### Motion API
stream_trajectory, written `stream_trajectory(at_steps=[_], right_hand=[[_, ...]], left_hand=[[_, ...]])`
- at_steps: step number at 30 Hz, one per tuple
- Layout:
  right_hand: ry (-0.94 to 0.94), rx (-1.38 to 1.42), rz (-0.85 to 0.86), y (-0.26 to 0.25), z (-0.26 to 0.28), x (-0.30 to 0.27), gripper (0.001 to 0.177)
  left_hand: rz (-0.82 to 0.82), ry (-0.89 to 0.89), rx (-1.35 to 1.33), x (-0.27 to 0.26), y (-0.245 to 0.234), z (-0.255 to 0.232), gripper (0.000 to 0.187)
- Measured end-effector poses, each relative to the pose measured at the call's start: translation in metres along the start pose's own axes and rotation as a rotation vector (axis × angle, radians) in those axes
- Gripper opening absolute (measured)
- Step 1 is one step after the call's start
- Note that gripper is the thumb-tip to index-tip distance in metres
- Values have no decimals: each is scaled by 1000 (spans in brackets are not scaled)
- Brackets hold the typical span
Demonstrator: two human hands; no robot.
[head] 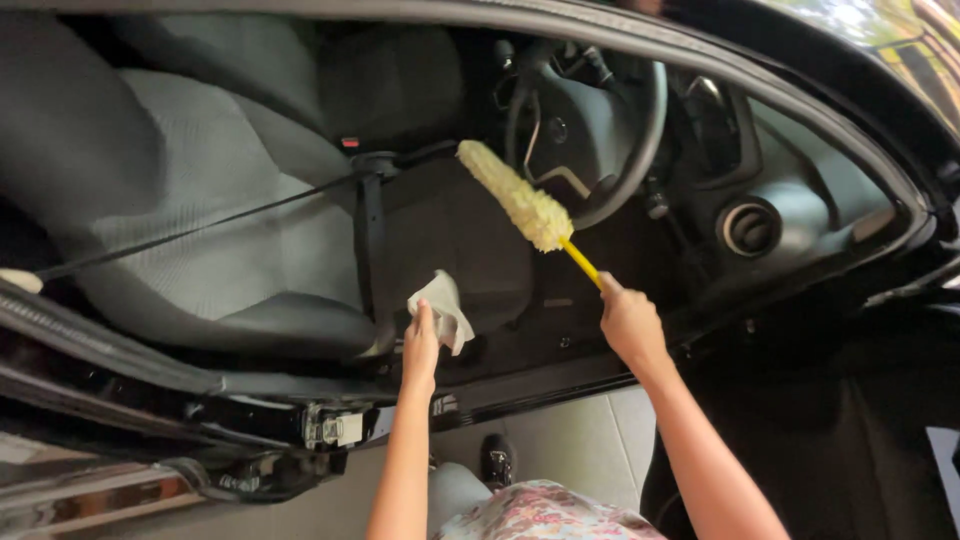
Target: The recorder cleans the interior and exterior window of a car using a cloth and a duster.
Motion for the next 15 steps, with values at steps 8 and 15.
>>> stream_trajectory(at_steps=[8, 15], right_hand=[[-92, 2, -365, -115, 38, 72, 21], [3, -207, -112, -61, 25, 36, 29]], left_hand=[[-35, 21, 3, 3, -8, -1, 76], [23, 30, 72, 8, 24, -16, 79]])
Point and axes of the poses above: each hand's wrist, its own x-axis towards the middle knuckle, its own y-axis out of the palm, z = x × y, the point moved 4 cm from there along x, towards the middle knuckle, and after that the axes turned 7 degrees about x, right-handed, at the moved point
